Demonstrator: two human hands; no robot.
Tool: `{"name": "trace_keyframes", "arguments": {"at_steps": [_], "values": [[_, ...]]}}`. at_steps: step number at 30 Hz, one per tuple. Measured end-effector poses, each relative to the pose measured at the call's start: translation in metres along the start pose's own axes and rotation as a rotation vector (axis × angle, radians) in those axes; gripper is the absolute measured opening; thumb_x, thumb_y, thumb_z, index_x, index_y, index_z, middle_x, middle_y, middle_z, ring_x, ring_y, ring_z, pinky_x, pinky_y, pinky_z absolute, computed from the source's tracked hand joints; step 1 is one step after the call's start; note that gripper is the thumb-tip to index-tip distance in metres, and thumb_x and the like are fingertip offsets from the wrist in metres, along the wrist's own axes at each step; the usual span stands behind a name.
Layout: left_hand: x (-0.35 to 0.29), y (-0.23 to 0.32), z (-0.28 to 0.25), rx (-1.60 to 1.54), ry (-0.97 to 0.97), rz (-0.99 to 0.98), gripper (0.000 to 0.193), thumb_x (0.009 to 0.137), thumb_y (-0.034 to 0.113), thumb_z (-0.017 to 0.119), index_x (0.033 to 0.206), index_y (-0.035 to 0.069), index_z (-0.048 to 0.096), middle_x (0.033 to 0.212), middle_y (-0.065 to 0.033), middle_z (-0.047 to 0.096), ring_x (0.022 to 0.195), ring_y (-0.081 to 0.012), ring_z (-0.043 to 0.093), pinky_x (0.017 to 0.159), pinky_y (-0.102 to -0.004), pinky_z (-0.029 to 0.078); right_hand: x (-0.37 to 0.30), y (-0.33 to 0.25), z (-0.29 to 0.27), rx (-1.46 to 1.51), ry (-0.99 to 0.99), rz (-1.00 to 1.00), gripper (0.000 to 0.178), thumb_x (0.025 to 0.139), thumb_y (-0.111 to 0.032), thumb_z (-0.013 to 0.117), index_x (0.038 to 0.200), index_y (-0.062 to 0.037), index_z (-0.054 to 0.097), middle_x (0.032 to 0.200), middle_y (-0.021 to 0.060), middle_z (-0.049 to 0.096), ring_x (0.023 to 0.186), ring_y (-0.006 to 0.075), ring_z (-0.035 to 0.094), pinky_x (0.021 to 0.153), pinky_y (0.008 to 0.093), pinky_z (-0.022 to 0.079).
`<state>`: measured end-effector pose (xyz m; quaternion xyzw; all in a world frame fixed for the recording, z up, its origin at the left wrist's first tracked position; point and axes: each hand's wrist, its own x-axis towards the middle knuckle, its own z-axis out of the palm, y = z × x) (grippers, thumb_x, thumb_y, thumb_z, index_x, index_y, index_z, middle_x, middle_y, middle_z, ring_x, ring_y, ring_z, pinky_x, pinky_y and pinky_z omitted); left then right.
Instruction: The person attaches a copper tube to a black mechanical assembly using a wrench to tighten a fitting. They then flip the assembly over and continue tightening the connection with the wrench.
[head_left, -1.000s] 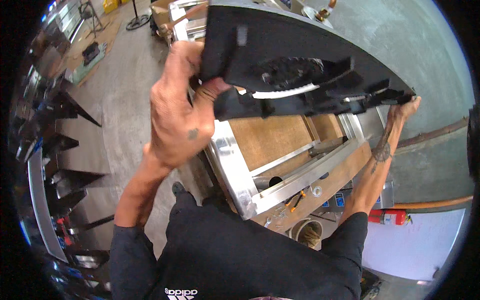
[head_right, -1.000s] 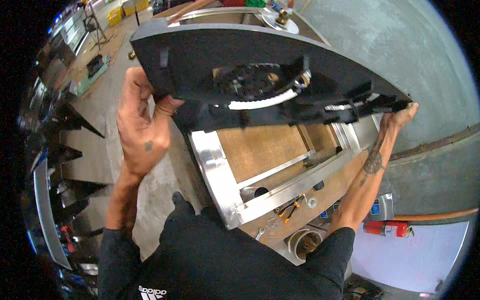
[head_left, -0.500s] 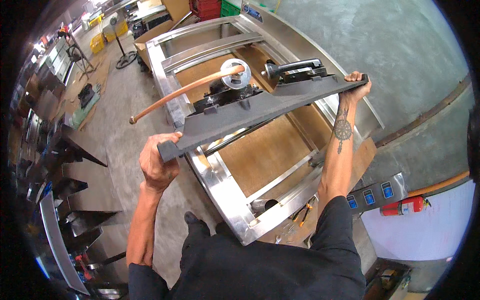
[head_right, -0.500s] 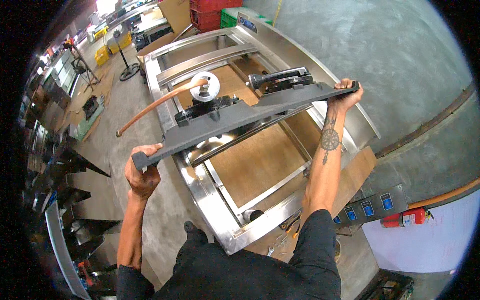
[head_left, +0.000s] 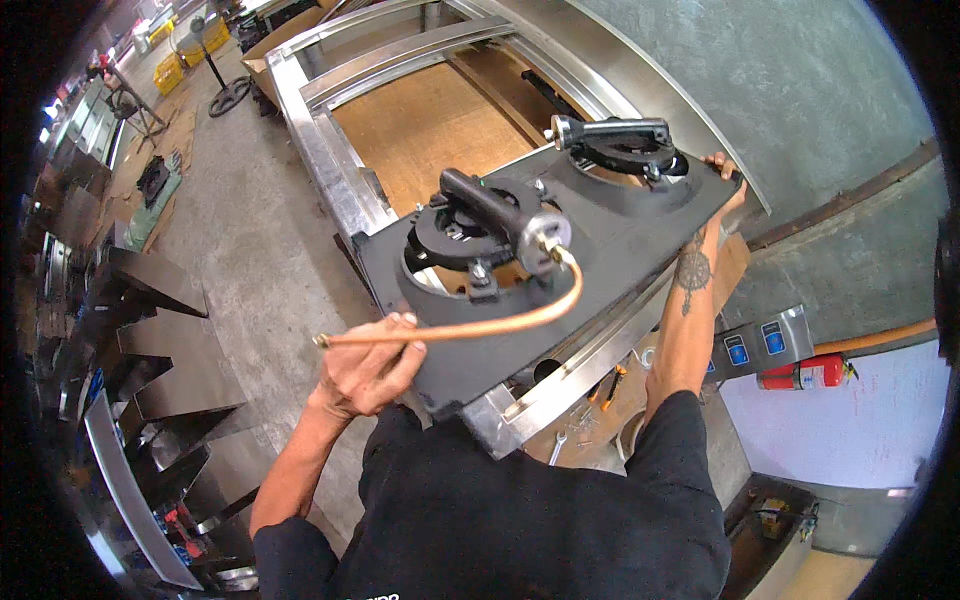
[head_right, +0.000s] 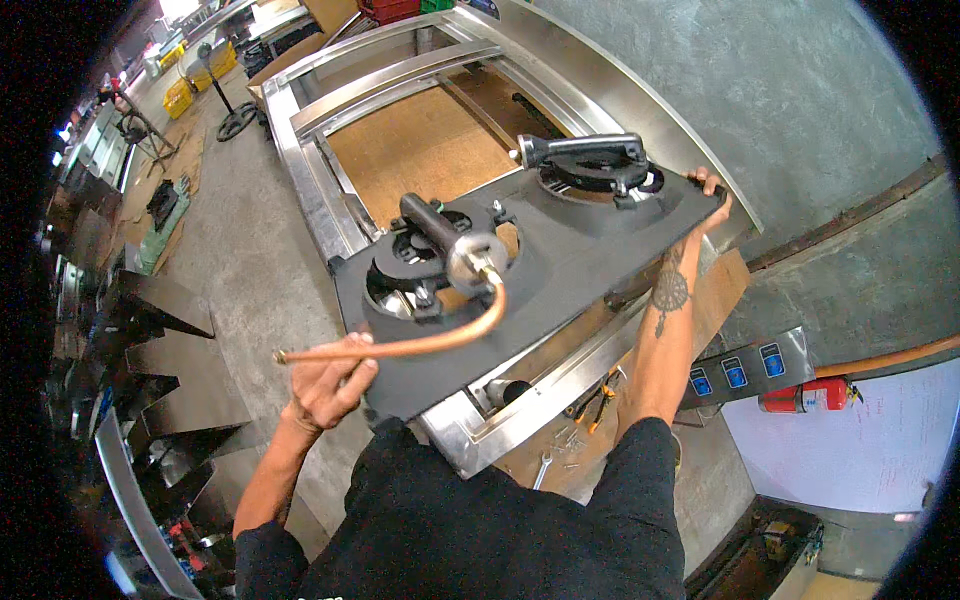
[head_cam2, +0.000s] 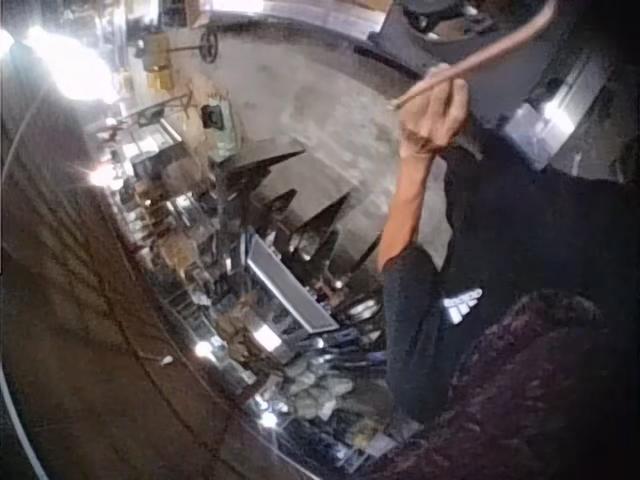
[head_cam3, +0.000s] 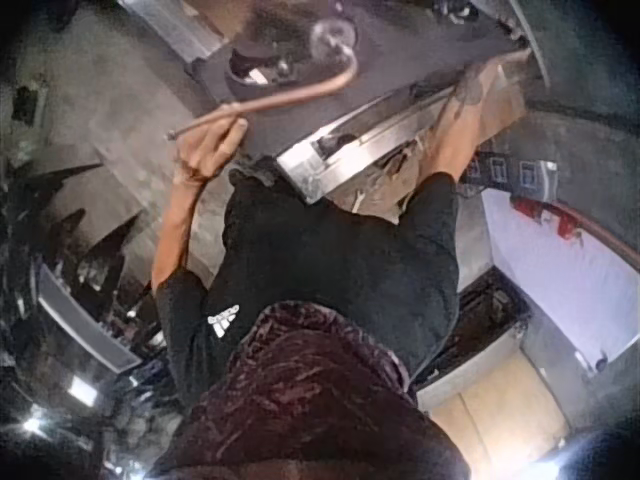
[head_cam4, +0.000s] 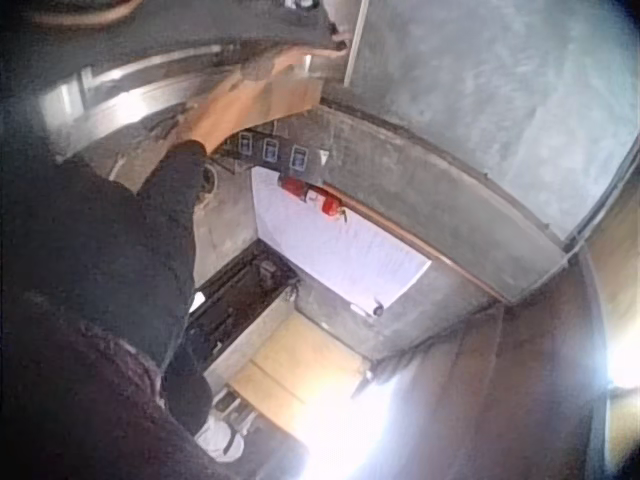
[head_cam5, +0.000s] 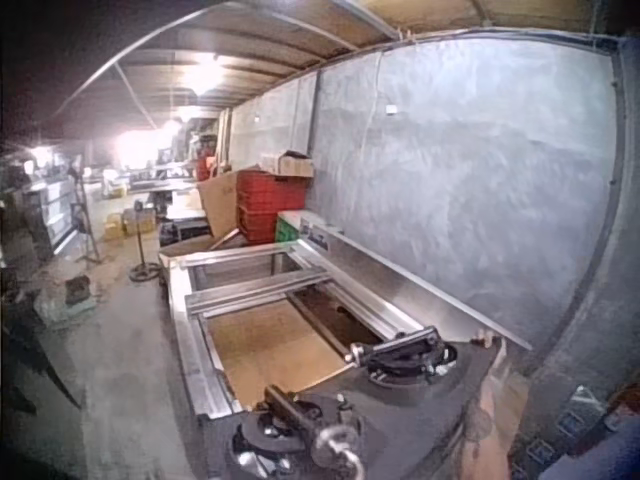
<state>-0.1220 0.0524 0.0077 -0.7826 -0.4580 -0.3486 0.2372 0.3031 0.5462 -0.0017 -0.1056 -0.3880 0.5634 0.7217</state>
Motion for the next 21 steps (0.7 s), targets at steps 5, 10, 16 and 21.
{"name": "trace_keyframes", "arguments": {"at_steps": [5, 10, 16, 21], "values": [[-0.013, 0.015, 0.001, -0.086, -0.189, 0.081, 0.024, 0.089, 0.014, 0.075, 0.113, 0.010, 0.078, 0.120, -0.0175, 0.075, 0.103, -0.0282, 0.077, 0.084, -0.0363, 0.065, -0.071, -0.017, -0.018, -0.201, 0.429, 0.032, 0.045, 0.107, -0.038, 0.039, 0.089, -0.0065, 0.065, 0.123, 0.0143, 0.067, 0.118, 0.0294, 0.061, 0.110, 0.0437, 0.047], [-0.017, 0.013, 0.006, -0.136, -0.275, 0.155, 0.030, 0.087, 0.014, 0.072, 0.116, 0.004, 0.075, 0.117, -0.0169, 0.074, 0.099, -0.0278, 0.076, 0.082, -0.0370, 0.064, -0.087, -0.024, -0.030, -0.168, 0.493, 0.109, 0.046, 0.108, -0.033, 0.049, 0.110, 0.0073, 0.071, 0.124, 0.0207, 0.076, 0.107, 0.0289, 0.072, 0.101, 0.0422, 0.058], [-0.016, 0.010, 0.009, -0.129, -0.391, 0.241, 0.035, 0.086, 0.012, 0.068, 0.118, 0.002, 0.073, 0.117, -0.0171, 0.074, 0.100, -0.0266, 0.074, 0.084, -0.0361, 0.062, -0.105, -0.017, -0.052, -0.465, 0.560, 0.134, 0.031, 0.093, -0.018, 0.080, 0.110, 0.0065, 0.075, 0.106, 0.0130, 0.079, 0.091, 0.0219, 0.071, 0.088, 0.0335, 0.057], [-0.012, 0.007, 0.012, -0.115, -0.432, 0.315, 0.034, 0.085, 0.015, 0.069, 0.116, 0.002, 0.073, 0.117, -0.0170, 0.074, 0.102, -0.0256, 0.073, 0.085, -0.0346, 0.061, -0.111, -0.015, -0.058, -0.824, 0.638, 0.096, 0.027, 0.092, -0.012, 0.080, 0.114, 0.0026, 0.079, 0.110, 0.0116, 0.078, 0.100, 0.0198, 0.071, 0.091, 0.0344, 0.056]]}}
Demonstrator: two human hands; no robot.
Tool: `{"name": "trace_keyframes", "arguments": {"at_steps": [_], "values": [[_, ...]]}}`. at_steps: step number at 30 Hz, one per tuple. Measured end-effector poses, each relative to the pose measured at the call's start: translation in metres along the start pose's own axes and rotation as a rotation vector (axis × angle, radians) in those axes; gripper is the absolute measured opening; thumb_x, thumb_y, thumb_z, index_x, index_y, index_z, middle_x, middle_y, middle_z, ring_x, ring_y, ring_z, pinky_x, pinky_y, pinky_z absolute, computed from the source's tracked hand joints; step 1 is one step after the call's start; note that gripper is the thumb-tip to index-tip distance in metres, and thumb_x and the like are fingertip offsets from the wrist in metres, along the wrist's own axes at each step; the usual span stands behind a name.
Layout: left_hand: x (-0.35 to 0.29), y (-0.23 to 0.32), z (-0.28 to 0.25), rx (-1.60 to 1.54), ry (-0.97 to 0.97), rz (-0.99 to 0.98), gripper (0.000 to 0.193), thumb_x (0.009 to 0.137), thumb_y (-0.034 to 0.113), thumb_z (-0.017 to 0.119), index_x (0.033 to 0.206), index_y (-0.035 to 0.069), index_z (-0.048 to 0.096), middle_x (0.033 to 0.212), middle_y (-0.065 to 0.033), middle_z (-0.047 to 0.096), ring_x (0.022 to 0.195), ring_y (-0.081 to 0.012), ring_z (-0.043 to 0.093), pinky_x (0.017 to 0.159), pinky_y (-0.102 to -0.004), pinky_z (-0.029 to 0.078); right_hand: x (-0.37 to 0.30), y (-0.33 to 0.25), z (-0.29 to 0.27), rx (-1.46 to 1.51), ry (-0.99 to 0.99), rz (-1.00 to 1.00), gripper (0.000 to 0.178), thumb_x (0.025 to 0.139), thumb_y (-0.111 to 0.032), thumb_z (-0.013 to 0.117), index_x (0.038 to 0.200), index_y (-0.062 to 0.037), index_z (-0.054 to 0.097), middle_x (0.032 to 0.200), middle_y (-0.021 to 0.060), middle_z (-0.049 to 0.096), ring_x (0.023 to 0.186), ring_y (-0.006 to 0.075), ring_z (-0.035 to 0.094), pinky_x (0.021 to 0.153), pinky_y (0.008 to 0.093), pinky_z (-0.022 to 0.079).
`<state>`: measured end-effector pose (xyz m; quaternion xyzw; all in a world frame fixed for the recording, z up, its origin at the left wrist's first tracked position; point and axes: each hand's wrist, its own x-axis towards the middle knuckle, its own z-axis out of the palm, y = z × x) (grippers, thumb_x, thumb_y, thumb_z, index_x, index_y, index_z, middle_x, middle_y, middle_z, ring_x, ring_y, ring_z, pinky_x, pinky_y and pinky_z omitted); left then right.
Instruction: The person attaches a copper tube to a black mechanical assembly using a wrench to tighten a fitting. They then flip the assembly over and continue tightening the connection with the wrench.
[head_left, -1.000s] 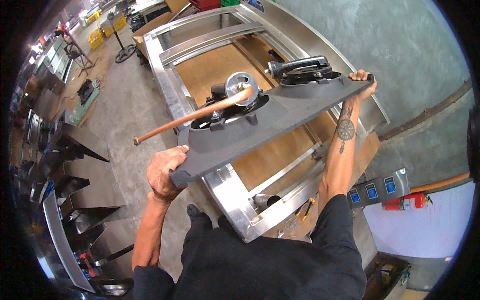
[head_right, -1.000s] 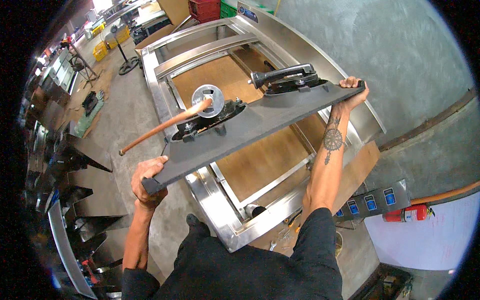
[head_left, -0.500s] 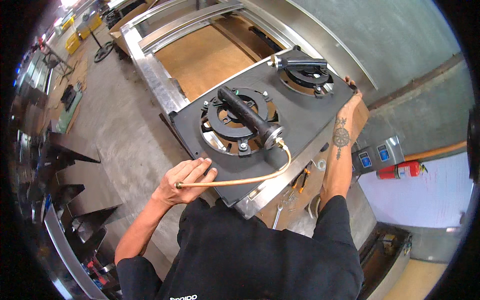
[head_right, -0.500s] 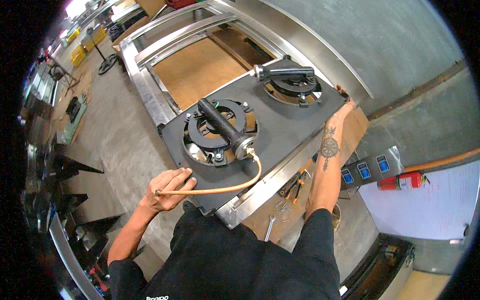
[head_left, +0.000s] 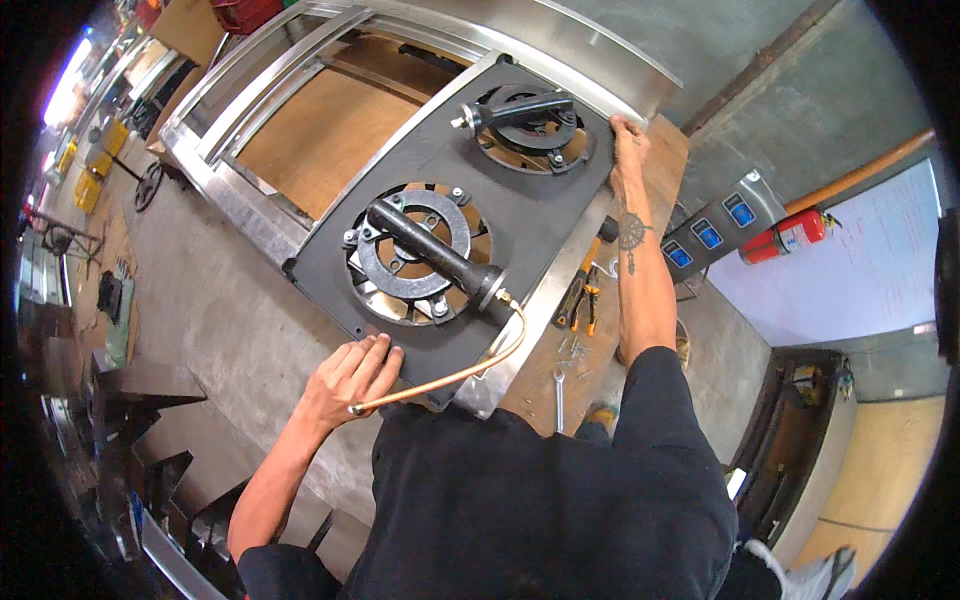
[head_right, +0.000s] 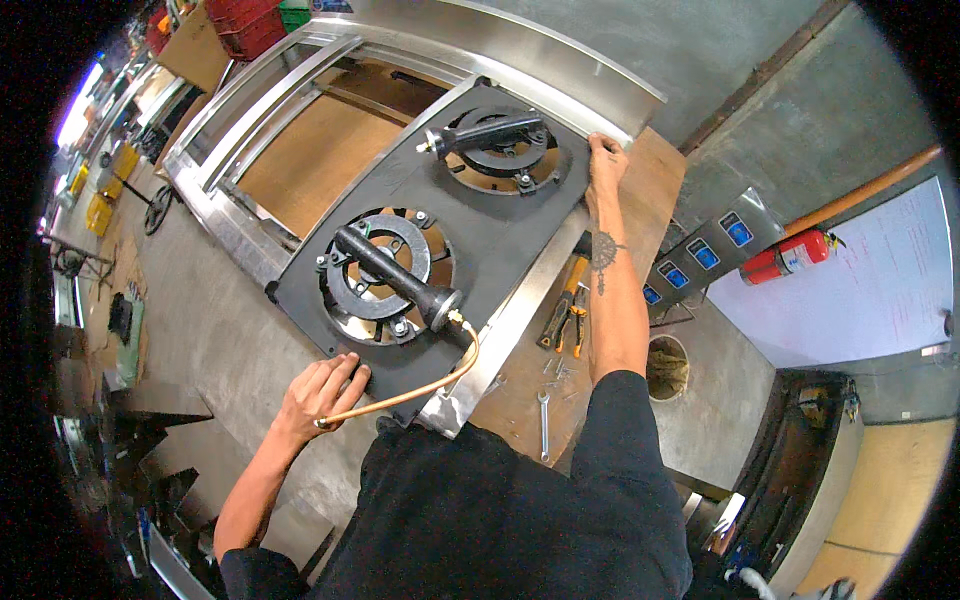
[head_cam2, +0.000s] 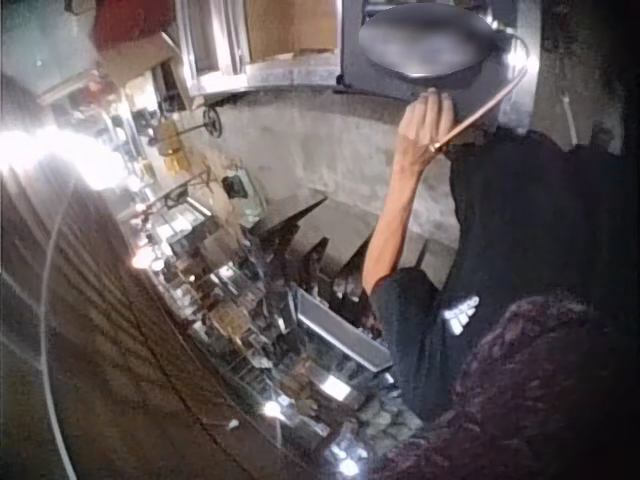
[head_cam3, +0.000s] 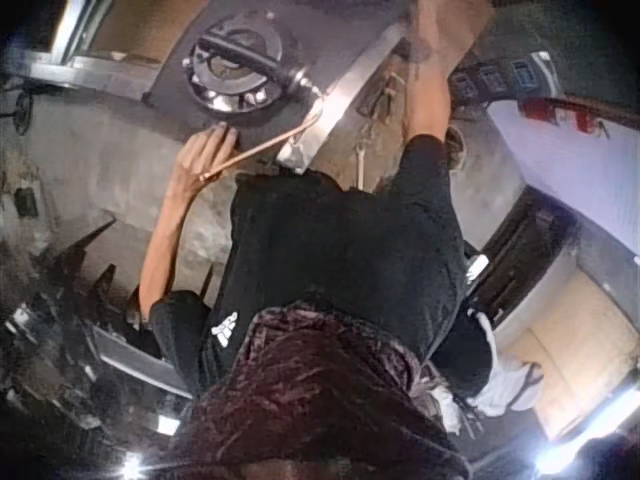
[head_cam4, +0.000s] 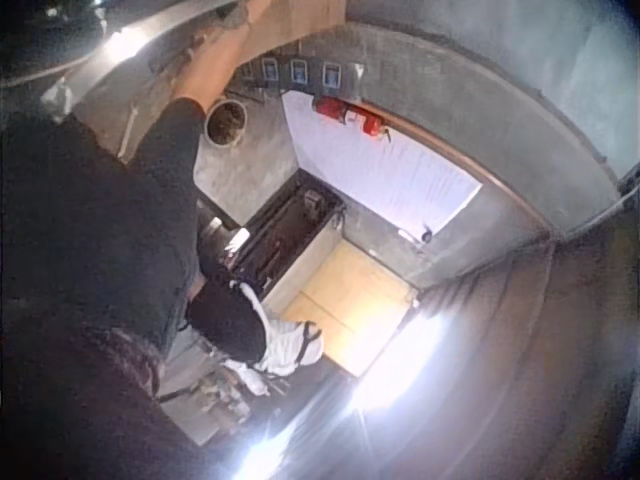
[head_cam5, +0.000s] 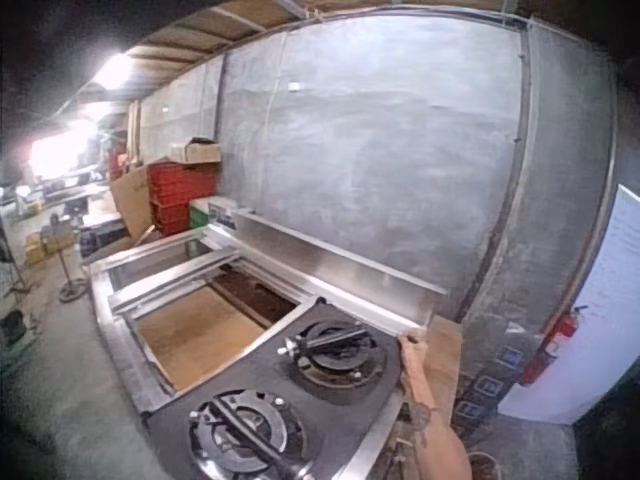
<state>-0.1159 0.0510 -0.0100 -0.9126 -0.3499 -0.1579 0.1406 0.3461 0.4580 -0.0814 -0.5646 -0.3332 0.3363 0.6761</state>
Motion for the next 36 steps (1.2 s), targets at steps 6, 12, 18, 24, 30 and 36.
{"name": "trace_keyframes", "arguments": {"at_steps": [6, 12, 18, 24, 30, 36], "values": [[0.003, -0.010, -0.010, 0.005, -0.065, 0.107, 0.036, 0.087, 0.016, 0.068, 0.120, 0.001, 0.072, 0.118, -0.0173, 0.074, 0.102, -0.0248, 0.073, 0.085, -0.0330, 0.060, -0.002, -0.001, -0.004, -0.211, 0.010, -0.298, 0.031, 0.091, -0.007, 0.076, 0.120, 0.0003, 0.077, 0.096, 0.0080, 0.076, 0.085, 0.0141, 0.066, 0.079, 0.0297, 0.053], [0.006, -0.021, -0.021, 0.018, -0.128, 0.210, 0.039, 0.089, 0.015, 0.066, 0.124, -0.002, 0.070, 0.120, -0.0174, 0.073, 0.104, -0.0240, 0.072, 0.086, -0.0336, 0.059, -0.006, -0.002, -0.007, -0.221, -0.025, -0.352, 0.041, 0.092, -0.002, 0.070, 0.133, -0.0017, 0.072, 0.096, 0.0107, 0.079, 0.080, 0.0139, 0.067, 0.078, 0.0302, 0.054], [0.005, -0.031, -0.021, -0.088, -0.136, 0.230, 0.040, 0.088, 0.013, 0.069, 0.125, -0.001, 0.071, 0.124, -0.0158, 0.072, 0.105, -0.0228, 0.071, 0.086, -0.0342, 0.060, -0.002, -0.008, -0.014, -0.432, -0.103, -0.347, 0.047, 0.094, 0.001, 0.066, 0.141, -0.0021, 0.068, 0.102, 0.0136, 0.080, 0.081, 0.0138, 0.067, 0.078, 0.0306, 0.054], [-0.001, -0.034, -0.014, -0.189, -0.094, 0.155, 0.041, 0.086, 0.014, 0.074, 0.124, -0.001, 0.072, 0.124, -0.0139, 0.072, 0.103, -0.0232, 0.071, 0.085, -0.0353, 0.059, 0.004, -0.027, -0.028, -0.461, -0.303, -0.225, 0.056, 0.094, 0.004, 0.064, 0.150, -0.0036, 0.062, 0.103, 0.0128, 0.080, 0.086, 0.0147, 0.068, 0.082, 0.0318, 0.054], [-0.001, -0.034, -0.012, -0.148, -0.051, 0.188, 0.036, 0.083, 0.011, 0.071, 0.116, -0.003, 0.074, 0.121, -0.0150, 0.074, 0.096, -0.0223, 0.070, 0.083, -0.0342, 0.060, 0.015, -0.030, -0.029, -0.408, -0.364, -0.259, 0.060, 0.093, 0.000, 0.067, 0.153, -0.0038, 0.060, 0.093, 0.0082, 0.078, 0.082, 0.0126, 0.064, 0.074, 0.0288, 0.051], [0.006, -0.038, -0.022, -0.087, -0.100, 0.274, 0.035, 0.084, 0.013, 0.071, 0.114, -0.004, 0.073, 0.119, -0.0176, 0.074, 0.093, -0.0215, 0.070, 0.081, -0.0330, 0.059, 0.040, -0.071, -0.028, -0.666, -0.345, -0.232, 0.062, 0.091, -0.006, 0.068, 0.152, -0.0016, 0.058, 0.093, 0.0066, 0.075, 0.081, 0.0171, 0.066, 0.075, 0.0311, 0.051]]}}
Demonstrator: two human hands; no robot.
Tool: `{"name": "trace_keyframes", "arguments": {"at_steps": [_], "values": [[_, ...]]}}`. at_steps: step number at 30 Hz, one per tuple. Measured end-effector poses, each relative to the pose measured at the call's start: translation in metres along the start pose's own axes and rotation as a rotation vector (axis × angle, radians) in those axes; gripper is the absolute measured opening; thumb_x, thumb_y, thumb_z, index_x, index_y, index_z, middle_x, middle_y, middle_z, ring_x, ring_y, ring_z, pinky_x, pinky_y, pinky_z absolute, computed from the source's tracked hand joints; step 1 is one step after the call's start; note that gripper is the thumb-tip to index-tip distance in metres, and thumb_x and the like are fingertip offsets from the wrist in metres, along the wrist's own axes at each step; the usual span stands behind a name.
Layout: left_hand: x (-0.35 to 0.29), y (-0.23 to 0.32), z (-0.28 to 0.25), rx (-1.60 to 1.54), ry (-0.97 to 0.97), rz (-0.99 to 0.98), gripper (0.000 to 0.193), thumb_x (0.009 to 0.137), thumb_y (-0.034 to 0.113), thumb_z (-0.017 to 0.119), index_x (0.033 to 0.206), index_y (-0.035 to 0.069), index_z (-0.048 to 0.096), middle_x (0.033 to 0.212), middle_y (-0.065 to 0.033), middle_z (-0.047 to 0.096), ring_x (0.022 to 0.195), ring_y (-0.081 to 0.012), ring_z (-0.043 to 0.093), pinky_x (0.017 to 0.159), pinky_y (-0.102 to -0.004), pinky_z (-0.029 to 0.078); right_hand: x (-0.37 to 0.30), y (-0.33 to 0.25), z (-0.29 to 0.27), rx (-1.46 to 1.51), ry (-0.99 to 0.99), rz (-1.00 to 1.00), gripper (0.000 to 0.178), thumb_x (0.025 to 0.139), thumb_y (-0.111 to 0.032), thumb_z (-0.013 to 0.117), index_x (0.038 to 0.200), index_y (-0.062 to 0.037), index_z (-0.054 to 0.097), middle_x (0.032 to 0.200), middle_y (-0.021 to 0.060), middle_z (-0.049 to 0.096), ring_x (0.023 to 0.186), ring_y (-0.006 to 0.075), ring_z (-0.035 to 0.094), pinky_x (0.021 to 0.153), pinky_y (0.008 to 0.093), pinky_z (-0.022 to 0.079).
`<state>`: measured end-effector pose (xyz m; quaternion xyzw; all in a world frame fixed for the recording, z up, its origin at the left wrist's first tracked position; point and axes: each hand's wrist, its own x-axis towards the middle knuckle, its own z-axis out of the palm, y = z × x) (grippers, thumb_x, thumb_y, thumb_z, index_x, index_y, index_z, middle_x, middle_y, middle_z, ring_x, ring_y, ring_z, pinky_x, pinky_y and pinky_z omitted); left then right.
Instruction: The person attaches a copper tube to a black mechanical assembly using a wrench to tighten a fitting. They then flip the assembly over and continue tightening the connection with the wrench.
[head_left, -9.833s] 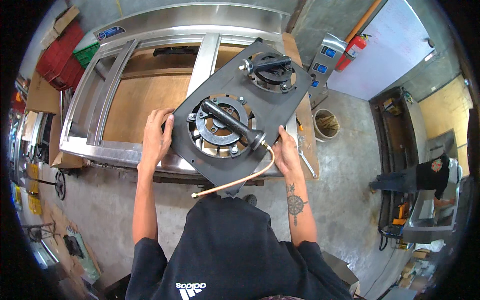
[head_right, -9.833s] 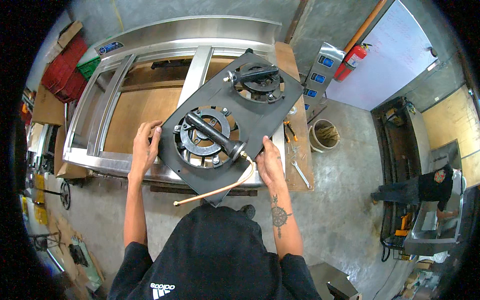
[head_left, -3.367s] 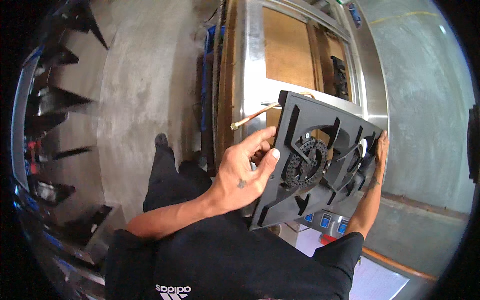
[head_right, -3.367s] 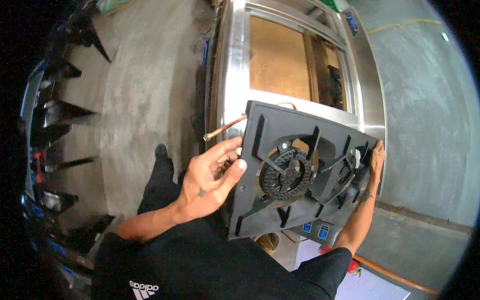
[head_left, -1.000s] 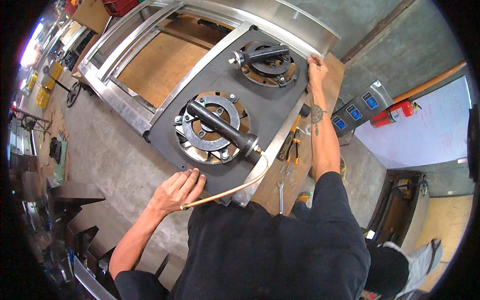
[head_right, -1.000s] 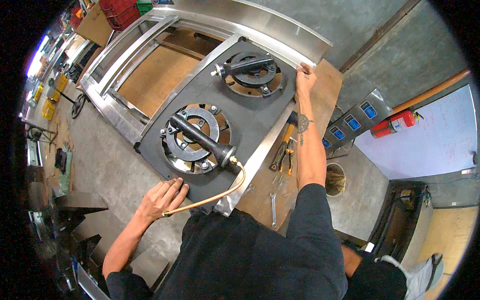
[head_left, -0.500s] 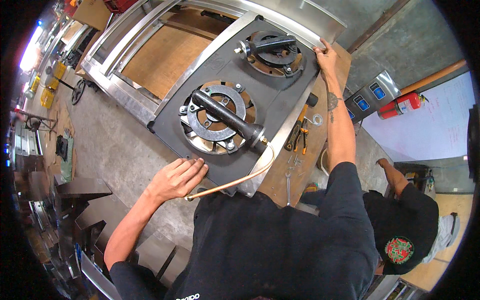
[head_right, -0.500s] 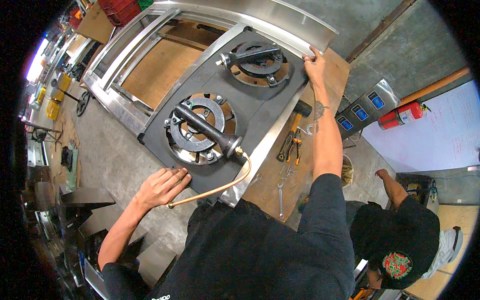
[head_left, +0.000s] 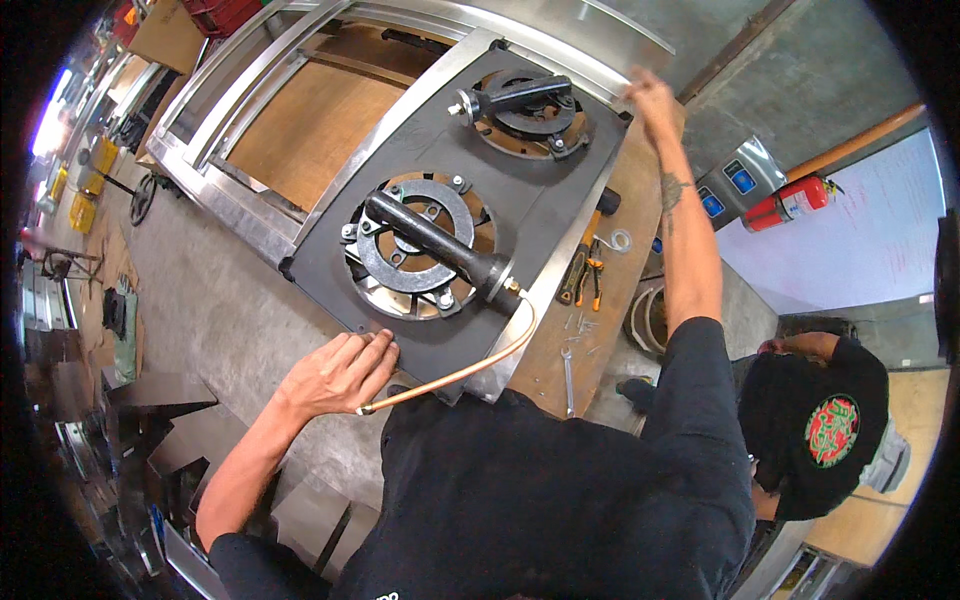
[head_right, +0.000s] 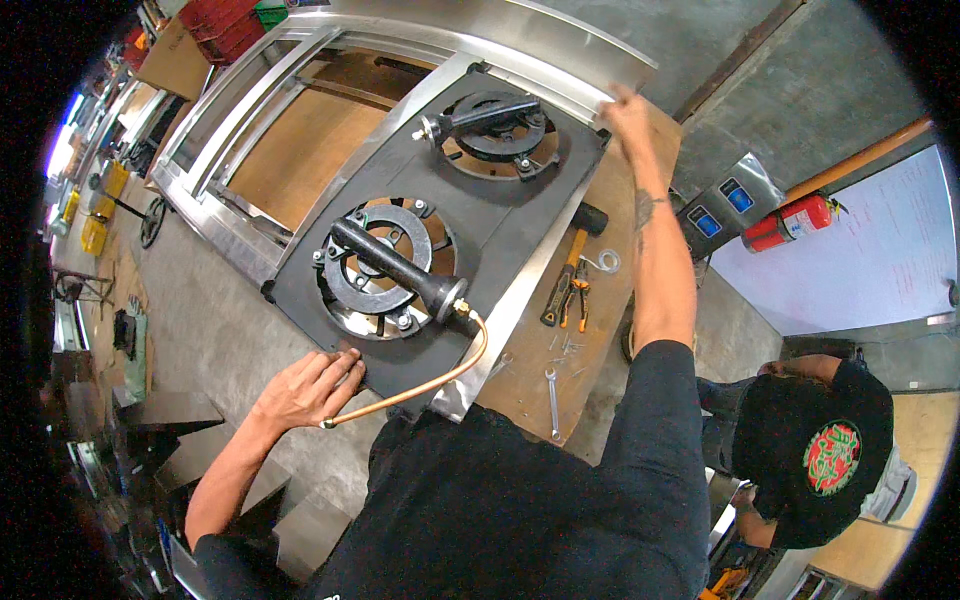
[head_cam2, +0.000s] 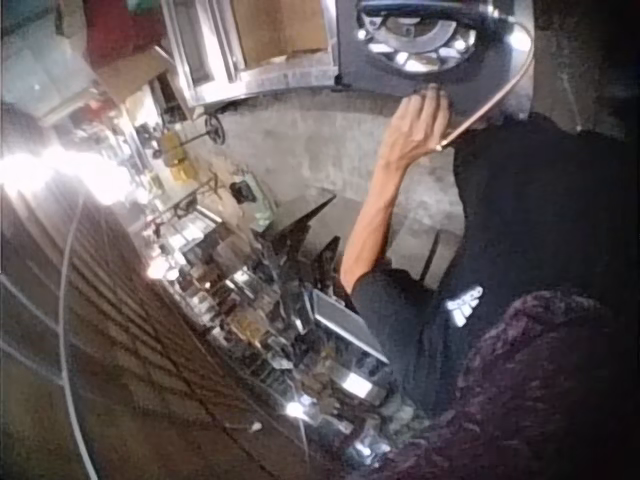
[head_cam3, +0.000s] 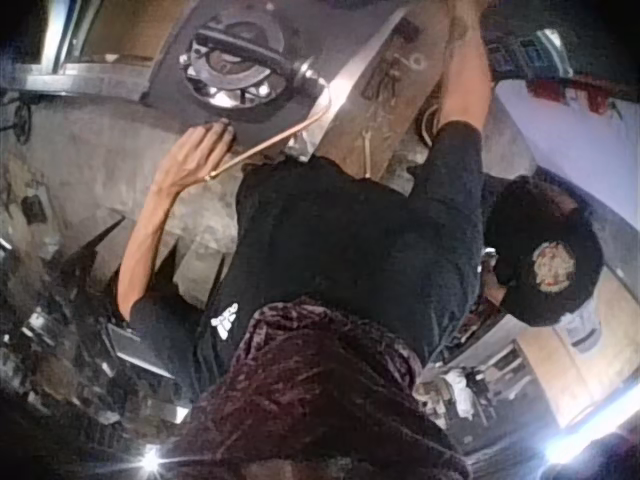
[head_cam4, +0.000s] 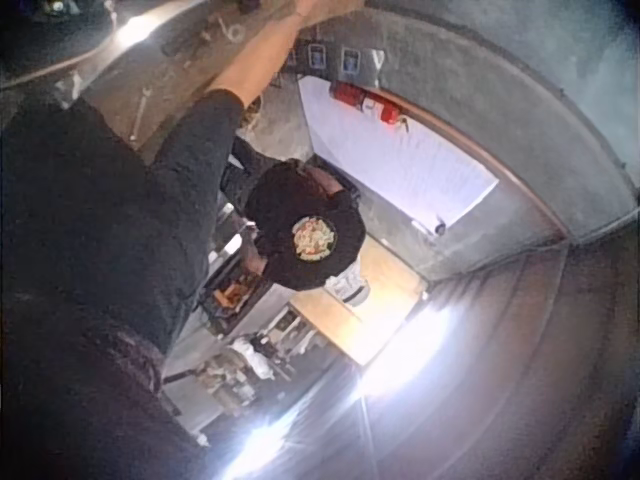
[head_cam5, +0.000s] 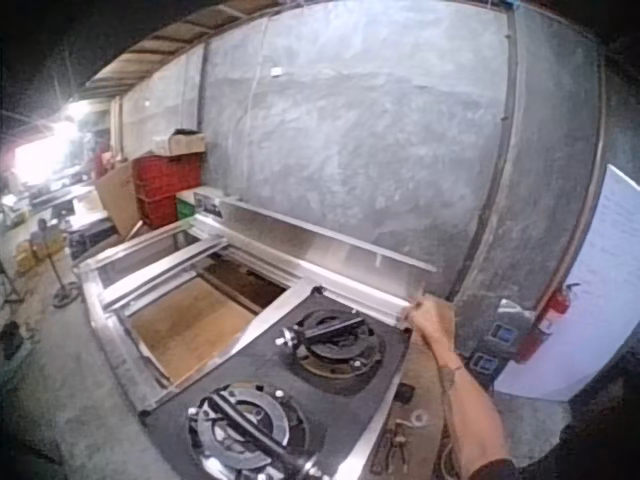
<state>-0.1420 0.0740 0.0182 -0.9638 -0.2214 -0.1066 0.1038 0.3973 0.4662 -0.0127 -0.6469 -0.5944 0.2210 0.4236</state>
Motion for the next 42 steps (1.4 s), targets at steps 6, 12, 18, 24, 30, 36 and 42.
{"name": "trace_keyframes", "arguments": {"at_steps": [6, 12, 18, 24, 30, 36, 42], "values": [[0.002, -0.011, -0.008, -0.006, -0.088, 0.106, 0.034, 0.087, 0.014, 0.071, 0.116, -0.004, 0.071, 0.121, -0.0172, 0.072, 0.103, -0.0237, 0.070, 0.086, -0.0350, 0.059, 0.037, -0.189, -0.180, -0.434, 0.433, -0.389, 0.018, 0.101, -0.018, 0.065, 0.101, -0.0012, 0.073, 0.087, 0.0099, 0.069, 0.081, 0.0242, 0.067, 0.075, 0.0393, 0.054], [-0.002, -0.013, -0.051, -0.387, -0.066, -0.477, 0.037, 0.096, 0.012, 0.075, 0.130, 0.002, 0.067, 0.130, -0.0178, 0.069, 0.114, -0.0348, 0.069, 0.098, -0.0443, 0.057, -0.166, -0.267, -0.153, -0.250, 0.184, -0.879, 0.023, 0.106, -0.019, 0.060, 0.120, -0.0023, 0.067, 0.108, 0.0102, 0.067, 0.100, 0.0223, 0.065, 0.090, 0.0367, 0.052], [0.047, 0.042, -0.074, -0.545, -0.114, -0.687, 0.045, 0.101, 0.027, 0.073, 0.137, 0.004, 0.062, 0.121, -0.0177, 0.070, 0.111, -0.0371, 0.069, 0.091, -0.0449, 0.057, -0.315, -0.219, 0.019, 0.148, -0.390, -0.362, 0.034, 0.111, -0.021, 0.057, 0.138, -0.0024, 0.061, 0.130, 0.0097, 0.063, 0.117, 0.0206, 0.063, 0.104, 0.0346, 0.049], [0.075, 0.046, -0.049, -0.863, -0.299, -0.670, 0.038, 0.113, 0.038, 0.054, 0.128, 0.003, 0.057, 0.094, -0.0252, 0.072, 0.088, -0.0483, 0.069, 0.075, -0.0578, 0.053, -0.343, -0.174, 0.089, 1.121, -0.567, 0.087, 0.049, 0.113, -0.035, 0.050, 0.140, 0.0045, 0.059, 0.136, 0.0161, 0.064, 0.120, 0.0216, 0.064, 0.108, 0.0380, 0.051], [0.076, 0.049, -0.038, -1.022, -0.519, -0.667, 0.031, 0.117, 0.036, 0.044, 0.119, 0.005, 0.051, 0.082, -0.0281, 0.065, 0.085, -0.0519, 0.064, 0.071, -0.0599, 0.045, -0.348, -0.180, 0.092, 1.226, -0.469, 0.146, 0.047, 0.115, -0.035, 0.048, 0.133, 0.0047, 0.064, 0.120, 0.0160, 0.072, 0.114, 0.0203, 0.067, 0.103, 0.0343, 0.055], [0.080, 0.050, -0.039, -1.181, -0.578, -0.740, 0.035, 0.118, 0.037, 0.042, 0.118, 0.003, 0.054, 0.082, -0.0280, 0.064, 0.087, -0.0523, 0.065, 0.075, -0.0589, 0.047, -0.347, -0.177, 0.091, 1.134, -0.446, 0.131, 0.049, 0.117, -0.040, 0.046, 0.134, 0.0028, 0.063, 0.103, 0.0074, 0.069, 0.098, 0.0114, 0.064, 0.091, 0.0275, 0.054], [0.082, 0.053, -0.039, -1.266, -0.550, -0.735, 0.036, 0.119, 0.034, 0.040, 0.118, 0.001, 0.056, 0.099, -0.0269, 0.071, 0.103, -0.0500, 0.068, 0.087, -0.0565, 0.051, -0.345, -0.175, 0.096, 1.061, -0.369, 0.040, 0.051, 0.118, -0.041, 0.044, 0.139, 0.0029, 0.059, 0.093, 0.0055, 0.067, 0.090, 0.0094, 0.061, 0.083, 0.0252, 0.052]]}}
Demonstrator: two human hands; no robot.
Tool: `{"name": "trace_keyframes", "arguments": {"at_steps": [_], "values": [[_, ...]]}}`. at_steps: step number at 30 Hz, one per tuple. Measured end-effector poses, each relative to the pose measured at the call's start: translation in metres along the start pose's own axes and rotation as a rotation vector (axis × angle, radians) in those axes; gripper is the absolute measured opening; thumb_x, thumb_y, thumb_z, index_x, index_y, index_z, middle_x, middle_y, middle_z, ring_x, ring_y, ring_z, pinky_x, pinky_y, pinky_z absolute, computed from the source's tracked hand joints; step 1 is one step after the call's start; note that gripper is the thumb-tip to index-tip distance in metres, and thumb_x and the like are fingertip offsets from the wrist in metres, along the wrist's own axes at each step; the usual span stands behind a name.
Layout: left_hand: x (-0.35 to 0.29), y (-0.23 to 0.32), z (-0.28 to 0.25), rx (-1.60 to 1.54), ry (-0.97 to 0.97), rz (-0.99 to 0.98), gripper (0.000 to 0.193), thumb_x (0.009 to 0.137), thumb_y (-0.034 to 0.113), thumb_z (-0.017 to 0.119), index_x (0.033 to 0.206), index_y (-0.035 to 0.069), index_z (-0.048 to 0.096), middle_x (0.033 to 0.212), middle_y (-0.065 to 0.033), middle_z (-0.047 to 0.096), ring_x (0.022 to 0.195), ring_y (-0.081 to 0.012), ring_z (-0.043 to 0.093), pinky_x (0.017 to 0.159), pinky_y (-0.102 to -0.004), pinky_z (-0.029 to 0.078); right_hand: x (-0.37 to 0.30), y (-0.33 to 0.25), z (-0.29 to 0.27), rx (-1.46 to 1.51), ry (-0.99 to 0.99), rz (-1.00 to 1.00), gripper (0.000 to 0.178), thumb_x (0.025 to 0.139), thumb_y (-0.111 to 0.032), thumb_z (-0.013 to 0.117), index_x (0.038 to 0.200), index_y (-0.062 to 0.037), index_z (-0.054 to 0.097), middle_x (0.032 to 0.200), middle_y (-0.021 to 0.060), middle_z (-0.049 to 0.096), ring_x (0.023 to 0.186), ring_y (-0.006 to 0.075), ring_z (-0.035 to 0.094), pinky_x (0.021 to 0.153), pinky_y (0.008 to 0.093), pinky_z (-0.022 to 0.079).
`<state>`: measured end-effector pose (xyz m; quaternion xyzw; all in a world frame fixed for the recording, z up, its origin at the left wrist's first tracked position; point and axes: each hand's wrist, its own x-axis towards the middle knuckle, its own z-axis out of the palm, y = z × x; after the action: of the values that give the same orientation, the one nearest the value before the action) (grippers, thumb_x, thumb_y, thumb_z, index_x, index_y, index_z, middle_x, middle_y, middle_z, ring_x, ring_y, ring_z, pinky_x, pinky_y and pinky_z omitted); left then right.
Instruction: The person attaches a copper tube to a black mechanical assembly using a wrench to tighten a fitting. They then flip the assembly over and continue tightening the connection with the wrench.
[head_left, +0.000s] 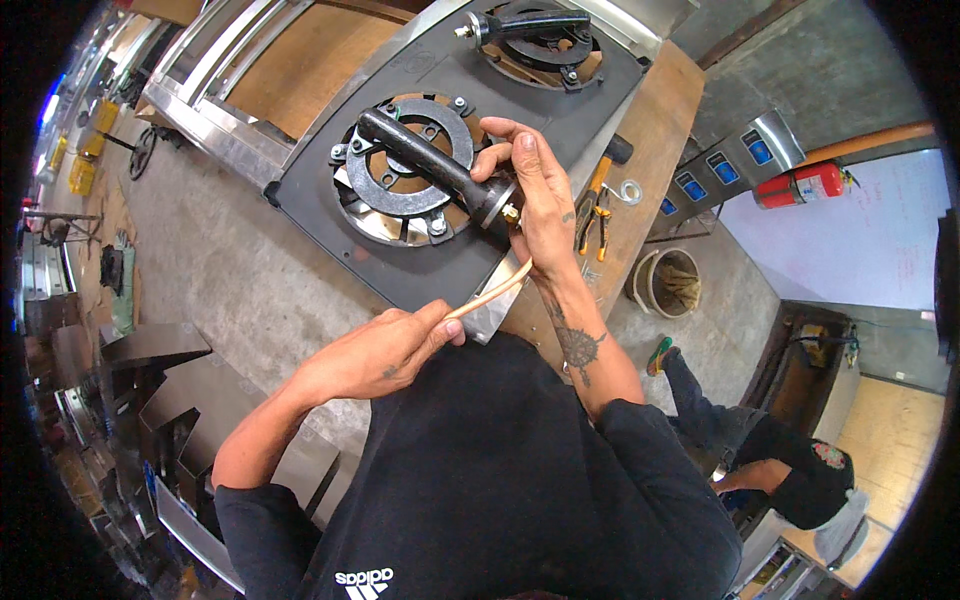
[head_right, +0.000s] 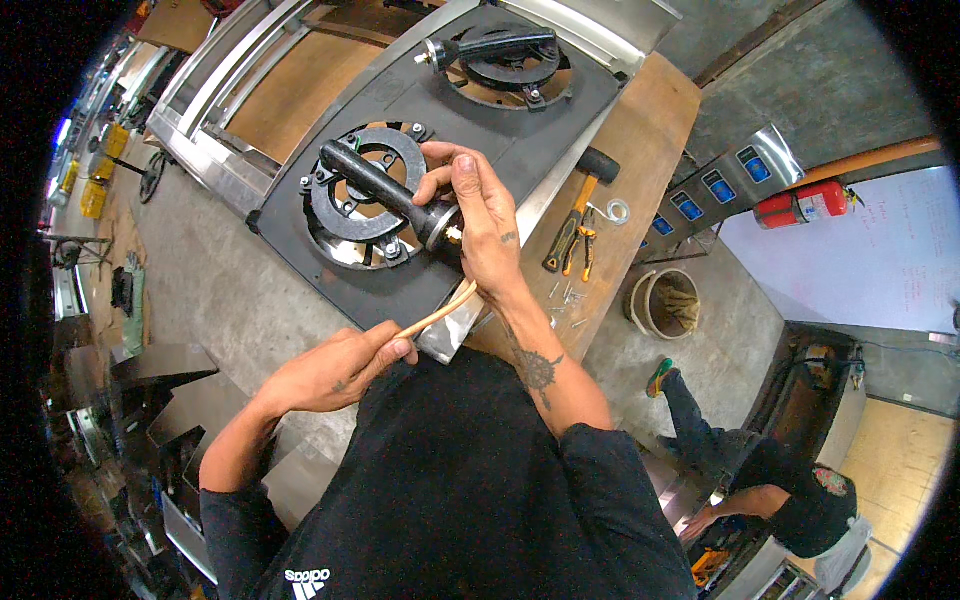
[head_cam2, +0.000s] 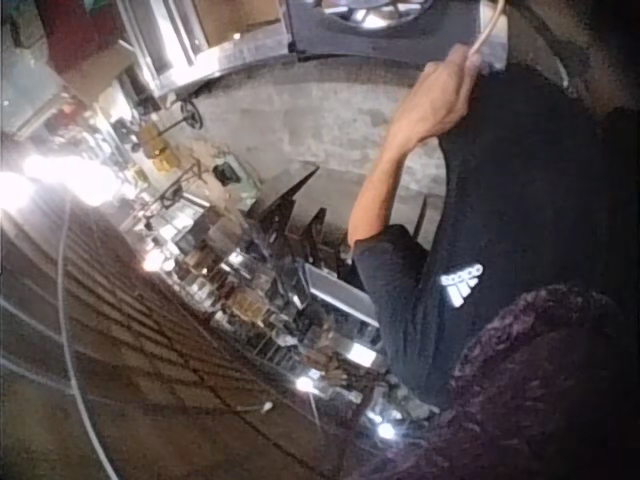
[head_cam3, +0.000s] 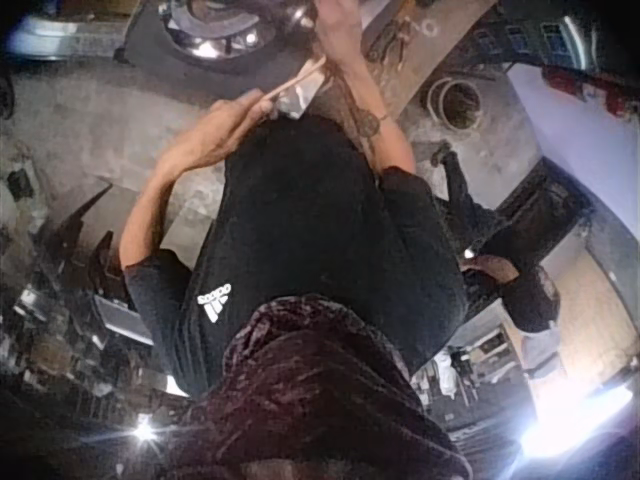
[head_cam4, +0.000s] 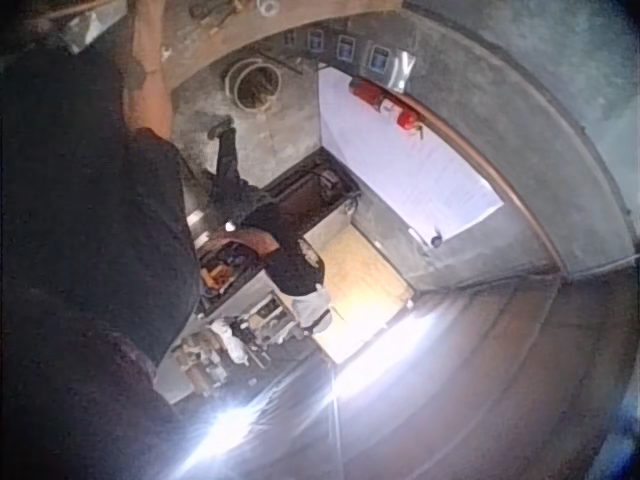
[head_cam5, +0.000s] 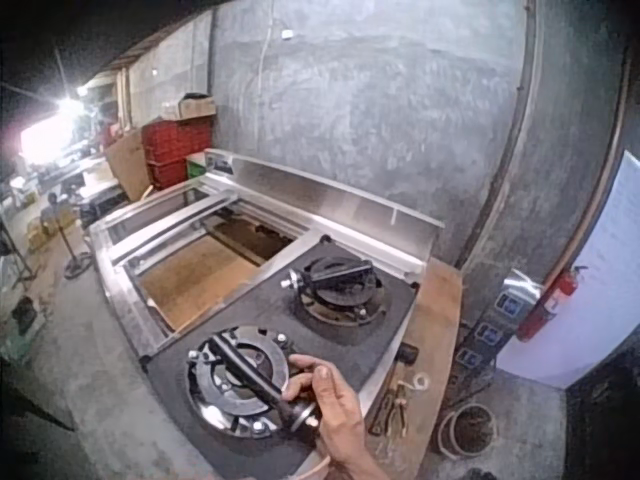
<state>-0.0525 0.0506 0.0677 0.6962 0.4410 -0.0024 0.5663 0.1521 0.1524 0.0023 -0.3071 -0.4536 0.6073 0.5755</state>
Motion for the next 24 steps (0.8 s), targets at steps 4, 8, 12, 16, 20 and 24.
{"name": "trace_keyframes", "arguments": {"at_steps": [4, 8, 12, 16, 20, 24], "values": [[0.001, -0.001, 0.008, -0.058, 0.029, 0.039, 0.034, 0.119, 0.030, 0.039, 0.117, 0.000, 0.056, 0.104, -0.0263, 0.073, 0.106, -0.0505, 0.068, 0.089, -0.0549, 0.052, -0.001, -0.001, -0.001, -0.036, 0.018, 0.006, 0.053, 0.118, -0.042, 0.044, 0.140, 0.0039, 0.057, 0.091, 0.0048, 0.067, 0.090, 0.0099, 0.061, 0.083, 0.0255, 0.052], [0.000, 0.000, 0.015, -0.101, 0.036, 0.020, 0.033, 0.119, 0.028, 0.038, 0.118, 0.000, 0.056, 0.106, -0.0272, 0.073, 0.108, -0.0513, 0.068, 0.090, -0.0543, 0.052, -0.002, -0.003, 0.000, -0.029, 0.035, 0.021, 0.054, 0.118, -0.042, 0.044, 0.140, 0.0048, 0.057, 0.091, 0.0050, 0.067, 0.090, 0.0104, 0.061, 0.083, 0.0259, 0.053], [-0.001, 0.005, 0.020, -0.146, 0.033, -0.008, 0.033, 0.119, 0.027, 0.038, 0.119, -0.001, 0.056, 0.105, -0.0291, 0.072, 0.107, -0.0516, 0.068, 0.089, -0.0543, 0.052, -0.001, -0.004, 0.001, -0.040, 0.034, 0.008, 0.054, 0.118, -0.043, 0.044, 0.139, 0.0051, 0.057, 0.090, 0.0050, 0.067, 0.090, 0.0107, 0.062, 0.083, 0.0261, 0.053], [-0.001, 0.010, 0.028, -0.197, 0.078, 0.027, 0.033, 0.119, 0.026, 0.038, 0.119, -0.001, 0.056, 0.097, -0.0289, 0.069, 0.100, -0.0509, 0.069, 0.086, -0.0525, 0.052, -0.001, -0.004, 0.000, -0.055, 0.027, 0.006, 0.054, 0.118, -0.043, 0.045, 0.139, 0.0054, 0.057, 0.090, 0.0050, 0.067, 0.090, 0.0106, 0.062, 0.082, 0.0259, 0.053], [-0.001, 0.011, 0.034, -0.243, 0.077, -0.004, 0.033, 0.119, 0.026, 0.037, 0.119, -0.001, 0.056, 0.089, -0.0263, 0.065, 0.088, -0.0478, 0.067, 0.081, -0.0510, 0.050, -0.001, -0.004, -0.001, -0.049, 0.029, 0.009, 0.055, 0.117, -0.043, 0.045, 0.139, 0.0056, 0.056, 0.090, 0.0050, 0.067, 0.089, 0.0103, 0.062, 0.082, 0.0255, 0.053], [0.001, 0.010, 0.041, -0.268, 0.113, 0.016, 0.034, 0.120, 0.026, 0.037, 0.118, -0.001, 0.057, 0.079, -0.0219, 0.059, 0.075, -0.0411, 0.063, 0.074, -0.0493, 0.048, -0.001, -0.005, 0.000, -0.042, 0.028, 0.017, 0.054, 0.117, -0.043, 0.045, 0.139, 0.0054, 0.057, 0.090, 0.0051, 0.068, 0.089, 0.0104, 0.062, 0.082, 0.0255, 0.054]]}}
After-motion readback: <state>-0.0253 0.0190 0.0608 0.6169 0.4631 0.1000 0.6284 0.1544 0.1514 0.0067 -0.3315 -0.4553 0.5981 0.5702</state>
